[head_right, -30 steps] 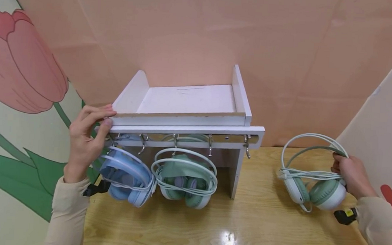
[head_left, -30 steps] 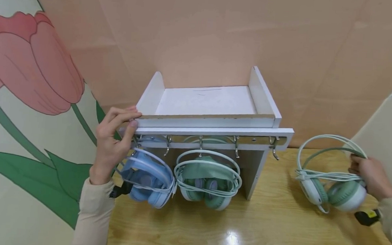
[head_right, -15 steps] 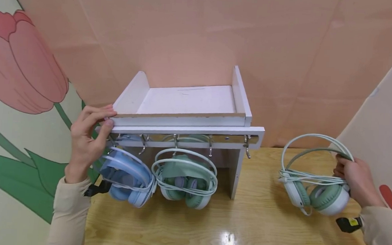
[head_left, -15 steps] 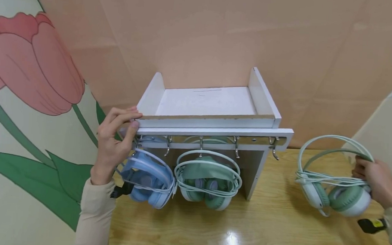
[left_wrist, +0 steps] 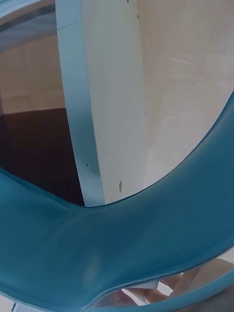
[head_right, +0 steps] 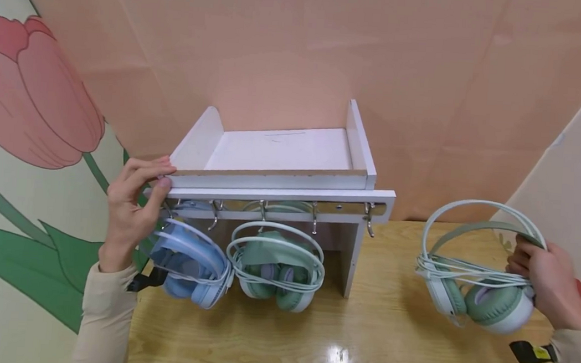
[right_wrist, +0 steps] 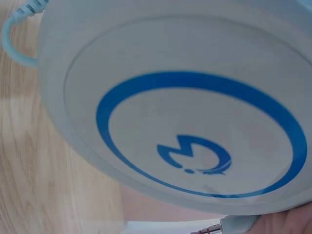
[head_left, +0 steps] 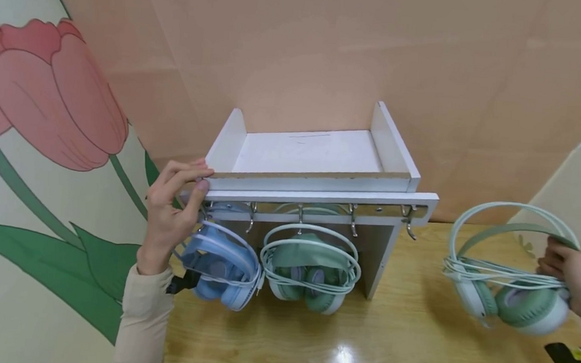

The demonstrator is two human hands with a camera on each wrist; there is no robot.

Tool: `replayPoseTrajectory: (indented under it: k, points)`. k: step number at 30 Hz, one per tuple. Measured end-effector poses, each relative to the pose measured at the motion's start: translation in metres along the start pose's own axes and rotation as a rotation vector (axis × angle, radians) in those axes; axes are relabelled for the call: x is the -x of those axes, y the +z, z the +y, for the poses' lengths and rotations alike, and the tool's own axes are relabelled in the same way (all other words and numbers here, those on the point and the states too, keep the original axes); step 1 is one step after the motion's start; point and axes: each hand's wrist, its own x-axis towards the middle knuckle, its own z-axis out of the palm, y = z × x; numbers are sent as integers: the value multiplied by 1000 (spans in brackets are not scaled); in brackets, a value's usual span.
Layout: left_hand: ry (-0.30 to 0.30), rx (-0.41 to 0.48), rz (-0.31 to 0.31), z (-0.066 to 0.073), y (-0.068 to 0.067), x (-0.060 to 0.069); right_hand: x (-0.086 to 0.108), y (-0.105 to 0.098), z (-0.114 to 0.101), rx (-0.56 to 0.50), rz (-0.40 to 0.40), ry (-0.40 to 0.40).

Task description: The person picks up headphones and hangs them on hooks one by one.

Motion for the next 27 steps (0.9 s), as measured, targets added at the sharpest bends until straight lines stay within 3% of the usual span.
replayPoseTrajectory:
  k: [7,15,17,22,27]
  points:
    - [4,-16,2,0,2,-2,13,13,-12,-121,-15,-25]
    - [-8,-45,-24,2,-1,1,31,25,-12,-101,-10,-123]
    - [-9,-58,-34,2,-2,1,36,27,-12,-105,-8,-112]
    - [-13,-77,-37,3,-2,0,49,29,-18,-5,27,-45]
    - [-22,-75,-40,3,-1,0,58,34,-22,169,69,-46]
